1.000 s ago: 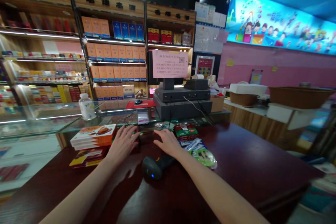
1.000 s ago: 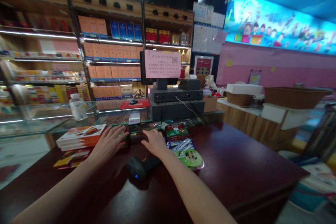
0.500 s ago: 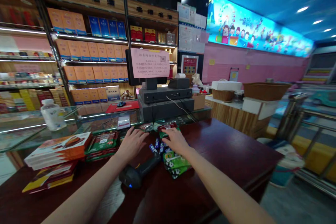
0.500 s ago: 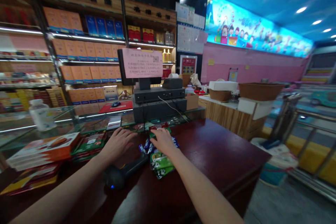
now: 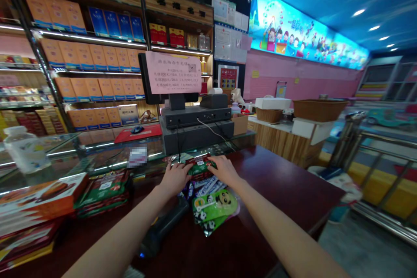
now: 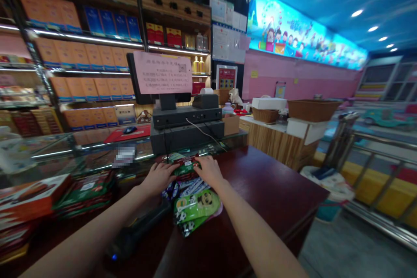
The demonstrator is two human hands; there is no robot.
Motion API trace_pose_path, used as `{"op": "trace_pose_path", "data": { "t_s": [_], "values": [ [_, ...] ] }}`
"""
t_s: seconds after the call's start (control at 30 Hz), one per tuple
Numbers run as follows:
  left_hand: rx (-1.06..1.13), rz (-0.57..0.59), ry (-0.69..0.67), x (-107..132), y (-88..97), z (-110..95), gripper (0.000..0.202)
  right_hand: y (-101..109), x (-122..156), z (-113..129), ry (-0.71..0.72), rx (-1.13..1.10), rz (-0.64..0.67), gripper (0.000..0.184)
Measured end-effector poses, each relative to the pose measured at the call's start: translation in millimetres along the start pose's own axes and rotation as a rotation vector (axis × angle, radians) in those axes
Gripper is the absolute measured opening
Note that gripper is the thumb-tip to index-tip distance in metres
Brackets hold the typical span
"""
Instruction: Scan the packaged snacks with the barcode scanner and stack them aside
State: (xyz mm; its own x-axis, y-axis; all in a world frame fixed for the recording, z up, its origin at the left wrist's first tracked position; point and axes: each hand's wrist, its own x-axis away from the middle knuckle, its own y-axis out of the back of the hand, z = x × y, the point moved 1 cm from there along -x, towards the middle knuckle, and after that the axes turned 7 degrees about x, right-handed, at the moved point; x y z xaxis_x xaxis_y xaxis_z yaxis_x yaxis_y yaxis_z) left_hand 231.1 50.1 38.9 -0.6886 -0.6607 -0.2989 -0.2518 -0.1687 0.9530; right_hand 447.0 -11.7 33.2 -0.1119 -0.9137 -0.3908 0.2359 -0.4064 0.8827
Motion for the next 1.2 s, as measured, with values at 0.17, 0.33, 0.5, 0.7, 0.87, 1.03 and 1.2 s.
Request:
{"op": "trace_pose_path", "data": {
  "t_s": [0.17,0.33,0.5,0.7,0.87,1.03,1.2],
  "values": [
    [0.056,0.084,0.091,-12,-11.3,0,0.047,-5,-5,-9,-0.034,-0.015,0.017,0.039],
    [0.118,0.158,0.190,-22,-21.1,1,0.051,-13,-8,-16,-0.074,-0.033,0.051,0.043],
    [0.183,0.173,0.240,-27,-23.6,1,0.050,-20,-10,-19,-0.074,-0.050,0.069,0.041],
    [0.262,0.145,0.256,-27,-27.2,1,0.046,-22,-8,-18,-0.058,-0.078,0.044,0.042],
    [0.367,0.124,0.262,-27,-30.0,9,0.044,-22,-7,-15,-0.053,-0.114,0.055,0.040],
    [0.484,0.072,0.218,-20,-23.2,19,0.041,-21,-5,-8,-0.063,-0.158,0.097,0.043],
    [0.587,0.012,0.177,-4,-12.9,29,0.041,-18,2,11,-0.026,-0.196,0.114,0.052]
  ]
}}
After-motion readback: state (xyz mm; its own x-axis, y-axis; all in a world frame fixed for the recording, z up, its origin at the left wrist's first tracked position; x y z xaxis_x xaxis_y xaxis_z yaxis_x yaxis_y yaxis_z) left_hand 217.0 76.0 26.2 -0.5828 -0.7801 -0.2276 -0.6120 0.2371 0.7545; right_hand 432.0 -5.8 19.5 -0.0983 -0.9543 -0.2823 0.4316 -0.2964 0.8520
